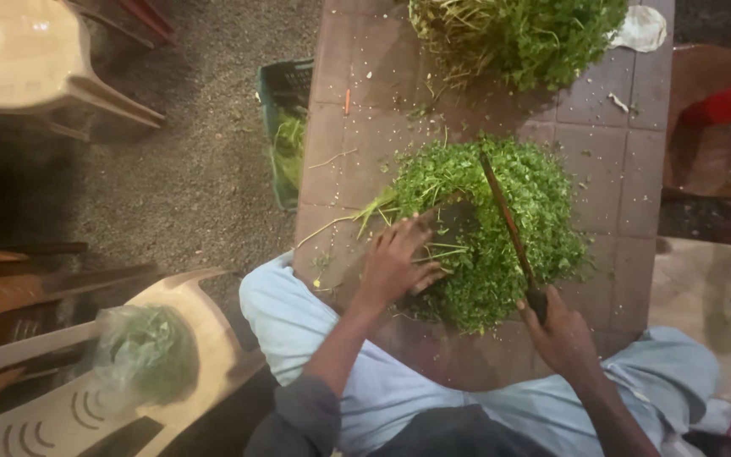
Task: The person chops bundles of green herbs with a knife on a table, occasionally moving chopped pieces aside and reaching for more bundles from a pile.
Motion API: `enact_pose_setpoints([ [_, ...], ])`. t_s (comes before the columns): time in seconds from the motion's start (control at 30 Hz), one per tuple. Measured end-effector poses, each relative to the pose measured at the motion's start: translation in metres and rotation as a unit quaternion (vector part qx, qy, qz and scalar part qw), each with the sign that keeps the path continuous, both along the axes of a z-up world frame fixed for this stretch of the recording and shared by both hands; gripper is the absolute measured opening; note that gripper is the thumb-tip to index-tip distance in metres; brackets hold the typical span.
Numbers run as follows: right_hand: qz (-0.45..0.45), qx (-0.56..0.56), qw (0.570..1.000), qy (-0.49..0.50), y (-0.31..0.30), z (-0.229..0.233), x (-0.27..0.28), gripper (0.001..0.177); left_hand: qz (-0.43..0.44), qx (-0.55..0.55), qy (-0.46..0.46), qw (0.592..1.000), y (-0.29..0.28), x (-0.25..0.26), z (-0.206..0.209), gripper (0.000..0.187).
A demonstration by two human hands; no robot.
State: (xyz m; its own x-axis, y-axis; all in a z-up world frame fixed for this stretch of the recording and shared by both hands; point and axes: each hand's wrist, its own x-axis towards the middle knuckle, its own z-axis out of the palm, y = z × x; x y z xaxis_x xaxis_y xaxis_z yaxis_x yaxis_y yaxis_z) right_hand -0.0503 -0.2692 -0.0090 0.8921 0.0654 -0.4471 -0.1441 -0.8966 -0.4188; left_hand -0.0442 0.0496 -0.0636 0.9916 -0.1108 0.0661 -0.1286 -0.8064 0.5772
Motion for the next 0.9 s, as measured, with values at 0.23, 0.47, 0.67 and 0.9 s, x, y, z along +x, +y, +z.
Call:
enact_pose_setpoints([
  [0.23, -0.033, 0.000, 0.997, 0.065, 0.015, 0.008, 0.003, 0.041, 0.162, -0.206, -0.016, 0.965, 0.026, 0.017, -0.043, 0.024],
  [0.47, -0.021, -0.010, 0.998, 0.054, 0.008, -0.001, -0.004, 0.042, 0.298, -0.205, -0.024, 0.932, 0.070, 0.047, -0.041, 0.036],
  [0.67, -0.030, -0.037, 0.995, 0.086, 0.012, 0.000, -0.003, 0.045, 0.149, 0.026, -0.158, 0.976, 0.085, 0.032, -0.048, 0.053],
  [0.9, -0.010, -0.043, 0.997, 0.070, 0.012, -0.012, -0.004, 0.045, 0.127, 0.019, -0.105, 0.986, 0.103, 0.032, -0.102, 0.036],
])
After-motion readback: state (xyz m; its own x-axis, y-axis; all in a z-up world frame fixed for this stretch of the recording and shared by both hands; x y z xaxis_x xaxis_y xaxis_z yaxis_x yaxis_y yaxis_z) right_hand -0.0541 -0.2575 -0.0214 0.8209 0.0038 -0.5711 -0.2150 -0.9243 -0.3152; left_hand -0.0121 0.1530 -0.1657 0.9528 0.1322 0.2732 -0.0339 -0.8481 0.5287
